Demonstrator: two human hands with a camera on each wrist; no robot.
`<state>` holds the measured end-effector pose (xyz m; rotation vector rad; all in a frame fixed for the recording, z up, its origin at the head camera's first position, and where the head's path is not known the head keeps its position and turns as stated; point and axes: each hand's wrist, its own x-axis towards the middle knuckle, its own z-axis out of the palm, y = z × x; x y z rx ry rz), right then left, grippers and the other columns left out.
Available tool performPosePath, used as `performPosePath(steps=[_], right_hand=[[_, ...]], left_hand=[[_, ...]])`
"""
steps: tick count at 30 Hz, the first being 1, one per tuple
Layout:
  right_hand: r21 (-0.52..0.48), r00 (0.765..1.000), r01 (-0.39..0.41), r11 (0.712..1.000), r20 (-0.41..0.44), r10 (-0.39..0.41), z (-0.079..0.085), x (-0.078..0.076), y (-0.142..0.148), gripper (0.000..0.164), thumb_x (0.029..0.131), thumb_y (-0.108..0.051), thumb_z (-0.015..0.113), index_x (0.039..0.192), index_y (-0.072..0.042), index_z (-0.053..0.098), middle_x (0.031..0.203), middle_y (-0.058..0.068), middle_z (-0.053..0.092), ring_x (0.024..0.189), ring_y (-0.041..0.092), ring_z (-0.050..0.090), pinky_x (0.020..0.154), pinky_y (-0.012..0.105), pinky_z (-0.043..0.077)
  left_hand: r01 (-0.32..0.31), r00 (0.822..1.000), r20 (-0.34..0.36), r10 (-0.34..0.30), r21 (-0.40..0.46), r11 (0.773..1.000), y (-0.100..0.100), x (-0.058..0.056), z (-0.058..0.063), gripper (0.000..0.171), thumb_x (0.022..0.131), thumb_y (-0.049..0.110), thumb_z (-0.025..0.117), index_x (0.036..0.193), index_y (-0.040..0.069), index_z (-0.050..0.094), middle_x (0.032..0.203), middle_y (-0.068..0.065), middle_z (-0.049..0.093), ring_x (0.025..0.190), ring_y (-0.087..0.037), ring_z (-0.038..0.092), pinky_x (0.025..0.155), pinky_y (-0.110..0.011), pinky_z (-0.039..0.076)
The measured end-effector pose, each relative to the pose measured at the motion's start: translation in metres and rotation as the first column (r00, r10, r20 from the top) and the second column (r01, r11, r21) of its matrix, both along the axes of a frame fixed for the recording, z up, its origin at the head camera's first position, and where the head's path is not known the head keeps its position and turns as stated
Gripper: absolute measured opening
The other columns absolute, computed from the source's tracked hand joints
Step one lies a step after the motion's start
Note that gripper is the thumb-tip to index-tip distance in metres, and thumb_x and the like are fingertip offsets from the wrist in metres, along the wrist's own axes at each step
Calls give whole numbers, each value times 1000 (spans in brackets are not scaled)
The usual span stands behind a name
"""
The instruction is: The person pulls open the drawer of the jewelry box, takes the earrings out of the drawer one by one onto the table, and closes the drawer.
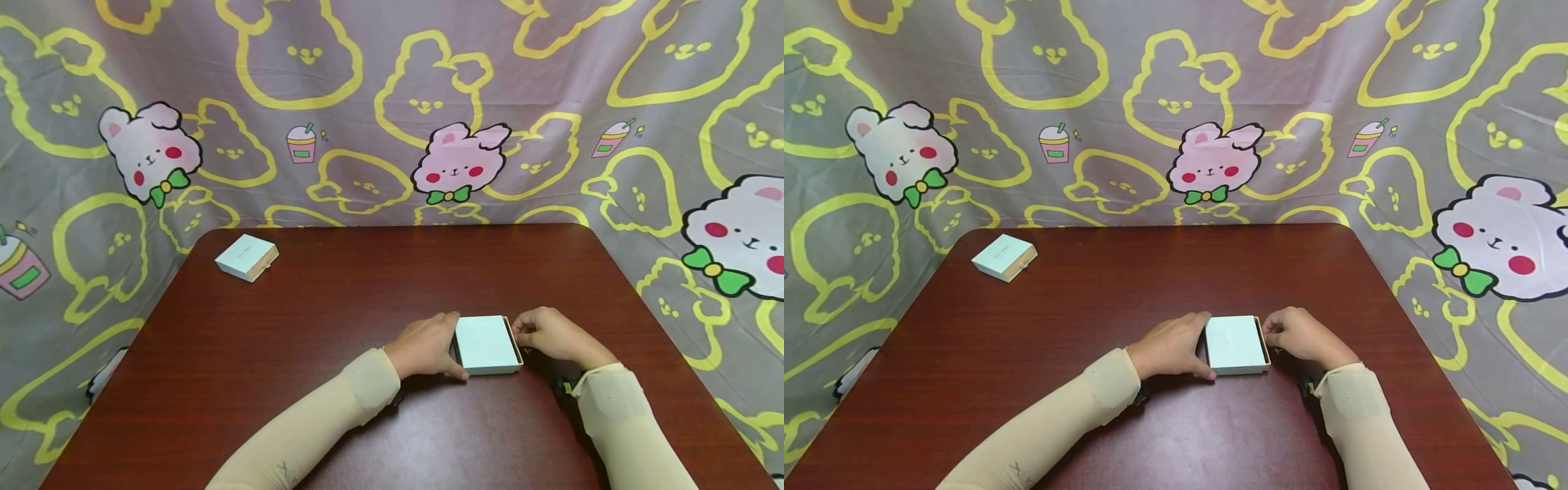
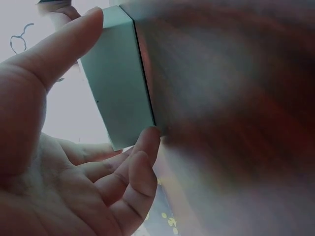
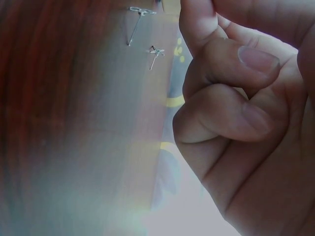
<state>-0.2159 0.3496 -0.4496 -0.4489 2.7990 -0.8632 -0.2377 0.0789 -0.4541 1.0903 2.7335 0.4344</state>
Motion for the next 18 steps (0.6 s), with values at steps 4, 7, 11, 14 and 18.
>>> performPosePath(steps=[4,7,11,14,18], right_hand=[[-1,1000,-6,1000,-1,6,0,0,1,9,89,-4,66,86,-12,69,72,-7,59,61,11,48,55,28,41],[0,1000,-15,1000,-5,15,-1,-1,1,9,89,-5,66,86,-13,70,72,-8,60,61,10,48,55,28,41],[7,1000,-19,1000,-14,19,-2,-2,2,10,88,-5,66,84,-14,70,71,-9,60,61,9,49,55,28,41],[15,1000,-16,1000,-20,16,-2,-3,3,12,87,-4,66,83,-14,70,70,-10,60,61,9,49,56,28,41],[14,1000,-24,1000,-20,24,-3,-3,4,12,88,-4,66,84,-15,69,70,-10,59,61,9,48,56,28,40]], left_hand=[[2,1000,7,-2,-1,1000,1,0,1,103,66,57,84,143,4,41,126,-6,57,109,-15,57,87,-33,48],[-1,1000,20,1,1,1000,3,0,1,103,66,57,84,143,5,41,127,-6,56,110,-15,56,88,-32,47],[-3,1000,29,2,11,1000,5,0,1,102,66,57,84,142,5,41,126,-5,57,109,-14,56,88,-31,47],[0,1000,23,0,19,1000,6,0,0,101,65,57,85,141,6,42,123,-4,58,106,-13,57,86,-31,48],[2,1000,15,-3,25,1000,8,-1,-1,99,65,57,85,139,6,44,120,-3,58,103,-13,57,83,-31,48]])
